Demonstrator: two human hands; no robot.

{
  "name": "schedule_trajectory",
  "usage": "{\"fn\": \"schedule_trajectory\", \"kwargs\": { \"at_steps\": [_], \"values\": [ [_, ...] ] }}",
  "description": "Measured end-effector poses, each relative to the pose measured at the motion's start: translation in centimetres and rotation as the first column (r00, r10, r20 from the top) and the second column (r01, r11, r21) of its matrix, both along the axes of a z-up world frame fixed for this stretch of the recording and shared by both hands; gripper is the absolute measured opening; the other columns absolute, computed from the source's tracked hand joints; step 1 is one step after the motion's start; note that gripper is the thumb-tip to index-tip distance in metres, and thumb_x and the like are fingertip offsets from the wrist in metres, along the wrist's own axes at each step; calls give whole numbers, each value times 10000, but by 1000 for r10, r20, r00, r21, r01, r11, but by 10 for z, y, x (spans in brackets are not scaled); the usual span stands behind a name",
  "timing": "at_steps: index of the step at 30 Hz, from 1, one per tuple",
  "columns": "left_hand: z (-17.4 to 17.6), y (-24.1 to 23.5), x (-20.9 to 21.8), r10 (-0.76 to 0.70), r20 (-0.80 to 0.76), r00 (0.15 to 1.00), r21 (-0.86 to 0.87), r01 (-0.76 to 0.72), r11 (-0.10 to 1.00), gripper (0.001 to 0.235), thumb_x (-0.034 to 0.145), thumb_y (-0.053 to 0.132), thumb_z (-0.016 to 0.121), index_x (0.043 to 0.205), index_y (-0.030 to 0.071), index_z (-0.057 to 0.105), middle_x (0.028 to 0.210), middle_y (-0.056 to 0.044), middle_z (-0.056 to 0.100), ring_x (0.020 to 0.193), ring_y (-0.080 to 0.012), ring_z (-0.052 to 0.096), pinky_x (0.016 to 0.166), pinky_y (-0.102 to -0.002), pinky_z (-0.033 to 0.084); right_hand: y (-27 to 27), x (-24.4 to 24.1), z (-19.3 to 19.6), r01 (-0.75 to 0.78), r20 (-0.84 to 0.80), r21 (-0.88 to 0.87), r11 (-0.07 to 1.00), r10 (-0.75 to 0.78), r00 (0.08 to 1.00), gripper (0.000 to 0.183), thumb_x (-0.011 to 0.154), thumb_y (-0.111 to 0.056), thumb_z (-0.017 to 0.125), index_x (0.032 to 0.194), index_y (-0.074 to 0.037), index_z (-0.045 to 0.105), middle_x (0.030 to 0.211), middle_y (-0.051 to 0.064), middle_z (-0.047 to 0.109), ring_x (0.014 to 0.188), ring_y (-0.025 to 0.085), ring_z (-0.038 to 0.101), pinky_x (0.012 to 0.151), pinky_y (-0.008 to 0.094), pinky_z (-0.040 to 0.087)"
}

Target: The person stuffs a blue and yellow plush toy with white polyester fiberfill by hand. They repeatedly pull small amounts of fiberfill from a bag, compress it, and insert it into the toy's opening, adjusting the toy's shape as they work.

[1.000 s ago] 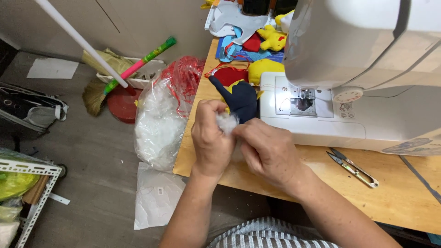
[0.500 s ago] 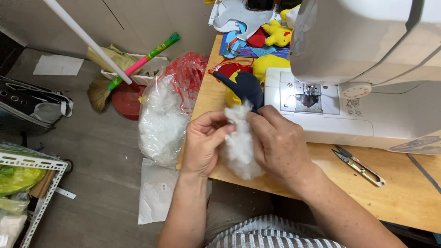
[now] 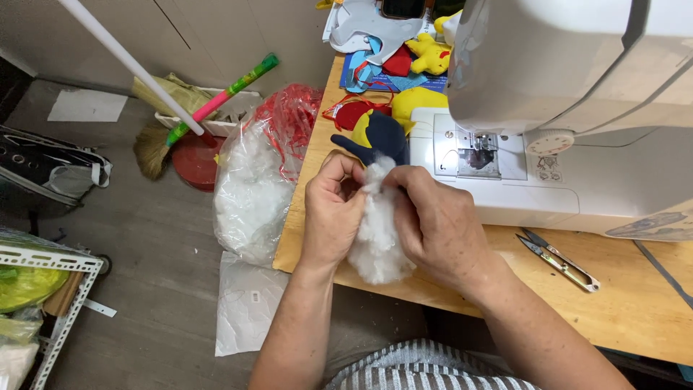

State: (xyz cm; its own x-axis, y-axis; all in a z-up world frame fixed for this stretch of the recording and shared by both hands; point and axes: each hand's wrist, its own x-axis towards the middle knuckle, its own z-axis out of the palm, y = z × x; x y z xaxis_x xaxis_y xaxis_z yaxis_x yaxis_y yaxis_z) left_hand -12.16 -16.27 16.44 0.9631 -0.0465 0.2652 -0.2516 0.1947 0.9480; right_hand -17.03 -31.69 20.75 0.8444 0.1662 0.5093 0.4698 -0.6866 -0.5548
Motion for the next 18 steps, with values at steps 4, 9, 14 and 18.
{"fn": "schedule_trajectory", "kwargs": {
  "at_steps": [4, 9, 14, 18],
  "values": [
    [-6, -3, 0, 96, 64, 993, 127, -103, 987, 190, 783, -101, 689, 802, 38, 562, 775, -59, 481, 767, -138, 524, 706, -283, 521, 6, 2, -7, 5, 120, -45, 999, 0, 993, 200, 927, -17, 584, 1106, -83, 643, 678, 79, 656, 610, 267, 717, 552, 339, 590],
    [-13, -7, 12, 199, 383, 902, 326, -334, 885, 381, 681, 26, 810, 716, 109, 440, 639, -68, 445, 596, -223, 548, 567, -320, 461, 9, 3, -11, -29, 189, -219, 975, 72, 979, 146, 905, -17, 605, 994, -126, 643, 626, 9, 620, 546, 185, 669, 533, 283, 575],
    [-24, -5, 31, 237, 611, 756, 449, -576, 683, 373, 626, 175, 766, 828, 124, 457, 774, -70, 458, 704, -282, 564, 625, -375, 498, 10, 4, -15, -21, 185, -272, 962, 74, 980, 148, 874, -31, 633, 982, -129, 655, 626, 0, 603, 549, 182, 658, 522, 291, 577],
    [14, 6, 9, 125, 432, 893, 466, -340, 817, 345, 695, -36, 722, 905, 106, 488, 849, -97, 516, 806, -321, 613, 699, -391, 521, 13, -2, -13, -35, 66, -35, 999, 37, 997, 177, 909, -45, 593, 1042, -131, 671, 642, 1, 604, 575, 195, 676, 528, 295, 573]
  ]
}}
